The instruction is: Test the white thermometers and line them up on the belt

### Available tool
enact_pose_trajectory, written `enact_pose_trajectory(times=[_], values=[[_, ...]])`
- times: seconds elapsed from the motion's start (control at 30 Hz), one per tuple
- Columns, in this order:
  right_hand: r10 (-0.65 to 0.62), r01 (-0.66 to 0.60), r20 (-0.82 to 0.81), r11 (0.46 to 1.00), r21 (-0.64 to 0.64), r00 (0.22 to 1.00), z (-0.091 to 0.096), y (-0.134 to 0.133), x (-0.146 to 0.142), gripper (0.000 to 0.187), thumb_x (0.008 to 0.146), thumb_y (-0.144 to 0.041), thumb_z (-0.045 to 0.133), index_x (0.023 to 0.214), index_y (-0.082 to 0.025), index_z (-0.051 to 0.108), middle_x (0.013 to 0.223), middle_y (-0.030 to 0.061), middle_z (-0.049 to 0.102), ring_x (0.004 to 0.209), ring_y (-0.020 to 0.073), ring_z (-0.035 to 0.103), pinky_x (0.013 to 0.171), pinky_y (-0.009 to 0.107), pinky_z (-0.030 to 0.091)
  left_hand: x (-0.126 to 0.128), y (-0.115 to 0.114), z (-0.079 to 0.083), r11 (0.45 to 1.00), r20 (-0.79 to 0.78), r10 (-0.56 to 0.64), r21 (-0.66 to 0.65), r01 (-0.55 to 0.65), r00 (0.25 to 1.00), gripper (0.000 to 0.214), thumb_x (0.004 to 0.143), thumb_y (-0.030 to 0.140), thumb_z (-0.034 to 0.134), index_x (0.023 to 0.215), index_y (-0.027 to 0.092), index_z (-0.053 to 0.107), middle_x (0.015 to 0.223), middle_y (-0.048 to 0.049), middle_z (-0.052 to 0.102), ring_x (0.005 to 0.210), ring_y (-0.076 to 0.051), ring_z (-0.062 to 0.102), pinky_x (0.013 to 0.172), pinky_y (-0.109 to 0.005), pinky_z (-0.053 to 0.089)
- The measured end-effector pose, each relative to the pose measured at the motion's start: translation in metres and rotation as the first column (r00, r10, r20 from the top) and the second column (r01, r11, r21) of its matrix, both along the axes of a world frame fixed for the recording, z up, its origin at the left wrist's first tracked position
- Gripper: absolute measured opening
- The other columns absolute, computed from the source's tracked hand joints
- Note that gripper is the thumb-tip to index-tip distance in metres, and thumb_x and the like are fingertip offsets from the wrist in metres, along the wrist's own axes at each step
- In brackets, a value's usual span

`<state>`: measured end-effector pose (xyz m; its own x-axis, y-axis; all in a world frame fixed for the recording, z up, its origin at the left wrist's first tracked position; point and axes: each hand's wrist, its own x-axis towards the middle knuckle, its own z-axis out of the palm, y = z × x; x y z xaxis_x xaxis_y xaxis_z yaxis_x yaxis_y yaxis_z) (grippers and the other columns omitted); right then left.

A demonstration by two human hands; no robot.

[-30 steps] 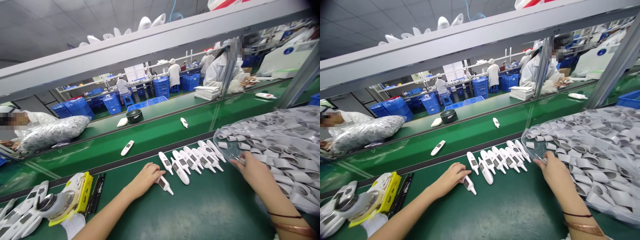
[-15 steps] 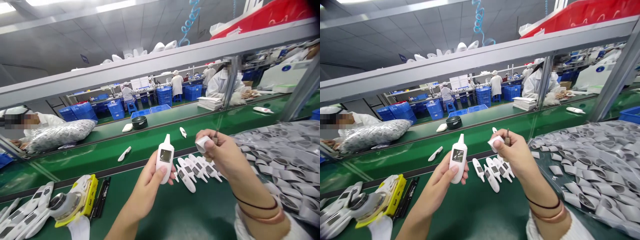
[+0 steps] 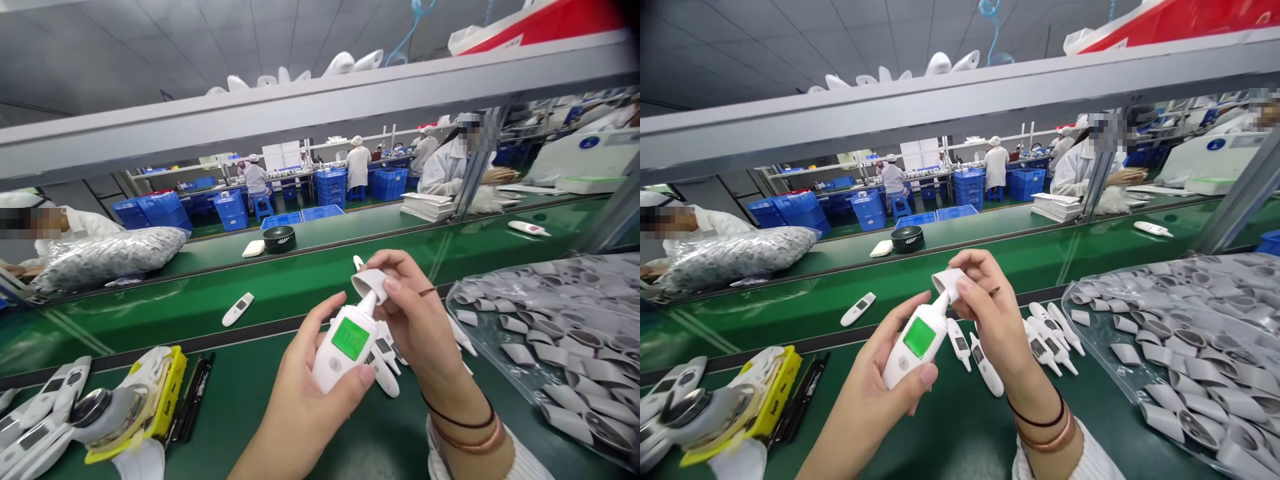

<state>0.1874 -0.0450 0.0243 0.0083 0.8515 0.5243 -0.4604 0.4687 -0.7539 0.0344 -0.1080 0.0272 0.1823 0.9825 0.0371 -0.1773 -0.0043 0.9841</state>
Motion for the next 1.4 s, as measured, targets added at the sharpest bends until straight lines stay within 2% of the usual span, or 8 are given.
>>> enact_pose_trajectory(times=[0.23,0.4,0.6,0.77,1.1,1.27,1.33,1.4], values=[[-0.093,0.049,0.305,0.987,0.150,0.948,-0.002,-0.004,0.005,0.015,0.095,-0.034,0.069,0.107,-0.030,0.076,0.093,-0.0001,0.066,0.075,0.0078,0.062,0.062,0.013,0.051,0.001,0.001,0.000,0.991,-0.145,0.115,0.091,-0.103,0.983,0.063,0.082,0.030,0.076,0.142,0.035,0.057,0.087,-0.0002,0.070,0.059,-0.011,0.049,0.052,-0.022,0.038],[-0.135,0.091,0.278,0.982,0.165,0.951,-0.001,-0.005,0.004,0.016,0.095,-0.034,0.069,0.109,-0.034,0.077,0.091,-0.0016,0.071,0.072,0.0072,0.064,0.060,0.012,0.052,-0.001,0.000,-0.002,0.979,-0.211,0.157,0.161,-0.124,0.965,0.062,0.084,0.031,0.073,0.142,0.039,0.055,0.092,0.0005,0.073,0.059,-0.012,0.053,0.053,-0.023,0.041],[-0.207,0.166,0.261,0.971,0.171,0.943,-0.001,-0.010,0.001,0.018,0.094,-0.032,0.071,0.110,-0.037,0.079,0.096,-0.0018,0.074,0.077,0.0082,0.067,0.063,0.013,0.054,-0.001,-0.002,0.001,0.981,-0.225,0.155,0.151,-0.123,0.962,0.066,0.085,0.030,0.073,0.146,0.035,0.050,0.087,0.0005,0.071,0.058,-0.012,0.052,0.052,-0.023,0.042],[-0.199,0.169,0.227,0.975,0.144,0.953,-0.002,-0.010,-0.002,0.019,0.091,-0.035,0.074,0.109,-0.035,0.080,0.093,-0.0001,0.075,0.073,0.0103,0.067,0.060,0.017,0.055,0.000,-0.003,0.003,0.986,-0.201,0.141,0.117,-0.119,0.970,0.067,0.085,0.033,0.073,0.147,0.034,0.049,0.078,0.0022,0.067,0.057,-0.012,0.048,0.051,-0.022,0.040],[-0.236,0.220,0.224,0.971,0.092,0.946,-0.004,-0.011,-0.009,0.024,0.089,-0.043,0.074,0.109,-0.030,0.080,0.094,0.0042,0.076,0.067,0.0141,0.064,0.054,0.024,0.052,0.000,-0.003,0.002,0.979,-0.182,0.181,0.125,-0.160,0.966,0.067,0.082,0.042,0.077,0.145,0.033,0.056,0.083,-0.0016,0.070,0.058,-0.015,0.053,0.049,-0.025,0.039],[-0.248,0.218,0.288,0.967,0.132,0.925,-0.004,-0.016,-0.013,0.020,0.091,-0.039,0.072,0.106,-0.028,0.080,0.085,0.0032,0.074,0.062,0.0126,0.060,0.050,0.023,0.047,0.000,-0.004,0.001,0.985,-0.158,0.150,0.110,-0.133,0.976,0.062,0.083,0.042,0.076,0.142,0.034,0.059,0.088,-0.0011,0.071,0.065,-0.017,0.058,0.052,-0.025,0.043],[-0.242,0.220,0.232,0.968,0.119,0.942,-0.005,-0.015,-0.014,0.021,0.091,-0.041,0.072,0.107,-0.029,0.079,0.086,0.0029,0.073,0.062,0.0125,0.059,0.052,0.024,0.048,-0.004,-0.004,0.000,0.990,-0.154,0.103,0.109,-0.087,0.983,0.067,0.085,0.043,0.075,0.148,0.036,0.052,0.088,-0.0008,0.071,0.066,-0.017,0.057,0.057,-0.026,0.046],[-0.211,0.199,0.174,0.976,0.085,0.962,-0.006,-0.013,-0.013,0.023,0.092,-0.044,0.070,0.108,-0.029,0.079,0.086,0.0029,0.071,0.065,0.0133,0.059,0.054,0.025,0.049,-0.009,-0.003,-0.001,0.996,-0.155,-0.023,0.082,0.036,0.988,0.070,0.092,0.046,0.067,0.156,0.040,0.039,0.089,-0.0006,0.070,0.068,-0.016,0.057,0.062,-0.027,0.046]])
